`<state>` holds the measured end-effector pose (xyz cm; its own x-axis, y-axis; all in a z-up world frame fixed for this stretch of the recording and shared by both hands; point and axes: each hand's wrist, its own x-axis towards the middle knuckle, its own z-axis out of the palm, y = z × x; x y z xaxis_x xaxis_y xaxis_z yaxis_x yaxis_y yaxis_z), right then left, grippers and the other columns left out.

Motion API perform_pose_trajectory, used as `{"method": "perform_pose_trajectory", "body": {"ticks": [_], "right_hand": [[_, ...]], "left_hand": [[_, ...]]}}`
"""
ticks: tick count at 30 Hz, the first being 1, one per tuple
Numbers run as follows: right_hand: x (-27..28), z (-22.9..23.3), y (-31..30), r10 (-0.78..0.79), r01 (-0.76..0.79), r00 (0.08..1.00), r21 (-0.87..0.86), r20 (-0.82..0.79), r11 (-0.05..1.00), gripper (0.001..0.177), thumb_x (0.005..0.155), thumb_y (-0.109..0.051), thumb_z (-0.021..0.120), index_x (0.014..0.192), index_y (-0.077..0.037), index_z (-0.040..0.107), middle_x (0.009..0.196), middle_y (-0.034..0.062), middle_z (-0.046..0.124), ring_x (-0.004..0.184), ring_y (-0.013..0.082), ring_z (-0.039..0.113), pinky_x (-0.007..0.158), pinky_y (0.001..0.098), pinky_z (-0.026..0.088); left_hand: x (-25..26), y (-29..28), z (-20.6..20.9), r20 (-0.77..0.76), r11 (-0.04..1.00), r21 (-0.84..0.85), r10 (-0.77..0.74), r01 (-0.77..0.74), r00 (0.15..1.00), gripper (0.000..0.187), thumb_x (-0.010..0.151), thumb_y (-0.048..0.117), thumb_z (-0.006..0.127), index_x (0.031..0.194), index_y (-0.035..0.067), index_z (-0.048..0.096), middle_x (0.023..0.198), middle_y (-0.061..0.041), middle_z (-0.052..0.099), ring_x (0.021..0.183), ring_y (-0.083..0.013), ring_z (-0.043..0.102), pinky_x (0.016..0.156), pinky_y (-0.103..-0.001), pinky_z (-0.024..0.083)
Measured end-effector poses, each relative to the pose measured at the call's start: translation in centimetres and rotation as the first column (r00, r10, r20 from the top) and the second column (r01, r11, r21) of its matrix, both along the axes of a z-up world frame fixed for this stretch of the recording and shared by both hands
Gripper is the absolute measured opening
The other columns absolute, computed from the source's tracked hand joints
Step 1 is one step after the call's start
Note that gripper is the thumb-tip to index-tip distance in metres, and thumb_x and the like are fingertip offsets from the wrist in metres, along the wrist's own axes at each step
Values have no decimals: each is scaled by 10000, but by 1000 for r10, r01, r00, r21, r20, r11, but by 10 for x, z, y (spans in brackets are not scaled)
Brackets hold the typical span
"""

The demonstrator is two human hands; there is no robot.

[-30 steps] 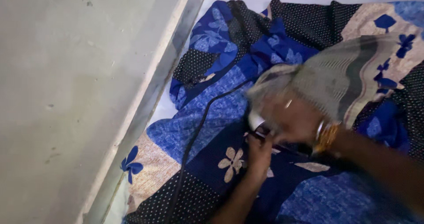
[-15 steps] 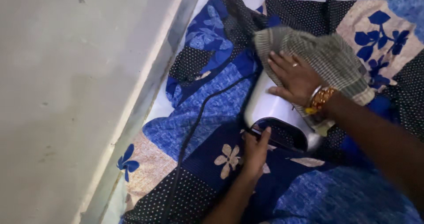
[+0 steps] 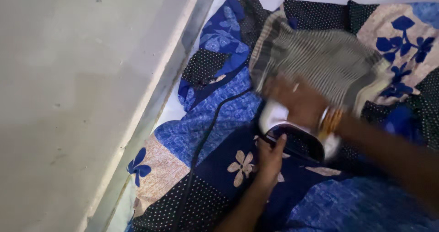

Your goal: The person wipes the exterior and interior surfaces of a sandwich maker using a cloth.

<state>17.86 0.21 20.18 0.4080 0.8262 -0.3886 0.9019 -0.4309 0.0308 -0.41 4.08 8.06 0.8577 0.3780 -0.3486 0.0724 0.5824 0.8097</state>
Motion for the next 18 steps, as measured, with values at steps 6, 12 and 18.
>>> {"method": "perform_pose_trajectory", "body": {"ticks": [6,12,18], "right_hand": [[7,13,-6,-109,114,993,180,-36,977,793,900,-514,547,1606,-177,411,1662,104,403,1537,280,353,1259,538,266],[-39,13,21,-8,4,986,-27,-165,1000,917,745,-682,634,1504,-197,465,1590,86,361,1503,265,261,1226,532,177],[17,13,5,-38,28,993,87,116,996,831,915,-707,490,1496,-114,455,1624,115,373,1521,329,288,1181,553,255]], "left_hand": [[-2,-1,-14,-80,995,93,-32,40,996,443,944,200,724,1299,-31,596,1139,-96,699,1005,-179,648,867,-291,531],[-8,-7,-20,191,974,-227,36,8,981,683,734,31,720,1382,6,506,1295,-87,622,1163,-191,616,899,-333,539],[-6,0,-5,-81,993,-113,-53,44,995,490,960,170,699,1390,1,535,1246,-109,656,1118,-203,625,932,-287,525]]}}
